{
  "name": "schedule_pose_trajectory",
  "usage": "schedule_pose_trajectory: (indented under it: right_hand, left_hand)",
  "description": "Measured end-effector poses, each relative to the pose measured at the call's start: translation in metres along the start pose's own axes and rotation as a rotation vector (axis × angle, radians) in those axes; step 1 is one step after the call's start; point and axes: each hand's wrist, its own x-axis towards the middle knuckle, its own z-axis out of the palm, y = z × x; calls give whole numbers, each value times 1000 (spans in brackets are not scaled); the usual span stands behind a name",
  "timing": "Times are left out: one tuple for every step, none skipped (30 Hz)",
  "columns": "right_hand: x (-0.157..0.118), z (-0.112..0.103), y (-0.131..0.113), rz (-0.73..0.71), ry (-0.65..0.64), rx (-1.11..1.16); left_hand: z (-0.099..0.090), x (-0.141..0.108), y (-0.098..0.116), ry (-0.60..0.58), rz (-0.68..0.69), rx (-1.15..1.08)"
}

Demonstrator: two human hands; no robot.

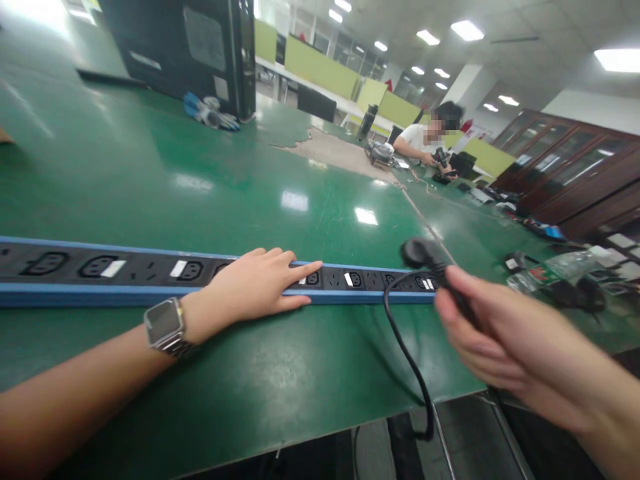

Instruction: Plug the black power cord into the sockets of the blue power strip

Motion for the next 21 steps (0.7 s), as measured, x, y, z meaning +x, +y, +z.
schedule_pose_trajectory:
  right_hand:
    - [5,19,-4,2,-62,83]
    - [12,39,-7,0,-125,170]
    - [21,57,-9,-9,-179,245]
    - [30,73,-9,-26,-204,300]
    - [38,86,-8,-36,-223,339]
    - [46,97,-7,-42,-230,368]
    - [51,104,-5,-46,-228,385]
    - [55,110,-2,-45,-221,396]
    - [57,113,0,-40,-211,406]
    - [57,116,1,-33,-201,418]
    - [56,118,2,-21,-196,435]
    - [54,120,1,-1,-201,461]
    - [51,122,0,28,-220,495]
    - [49,124,-2,61,-244,538]
    - [47,126,-5,89,-269,583]
    - [45,128,-7,112,-292,625]
    - [44,129,-9,129,-313,660]
    - [44,129,-10,137,-326,684]
    - [45,129,-9,140,-330,697]
    - [45,129,-8,143,-327,701]
    - [46,128,-6,149,-322,695]
  left_hand:
    - [0,0,0,-1,0,1]
    - [-1,0,0,-1,-1,4]
    - [-1,0,0,0,0,7]
    - [-1,0,0,0,0,11]
    - [-1,0,0,3,0,15]
    - [-1,0,0,7,2,17]
    - [0,0,0,9,4,17]
    - [0,0,0,13,6,16]
    - [0,-1,0,15,7,15]
    - [0,-1,0,16,7,15]
    - [0,-1,0,14,7,14]
    - [-1,-1,0,11,5,15]
    - [-1,-1,0,8,4,15]
    - [-2,-1,1,4,2,15]
    - [-2,-1,1,0,1,14]
    - [-3,-1,1,-2,0,14]
    - [-3,-1,1,-4,0,13]
    - [-3,-1,1,-4,-1,13]
    - [-2,-1,1,-1,-1,12]
    - [-2,-1,0,3,-2,10]
    - [-1,-1,0,8,-2,8]
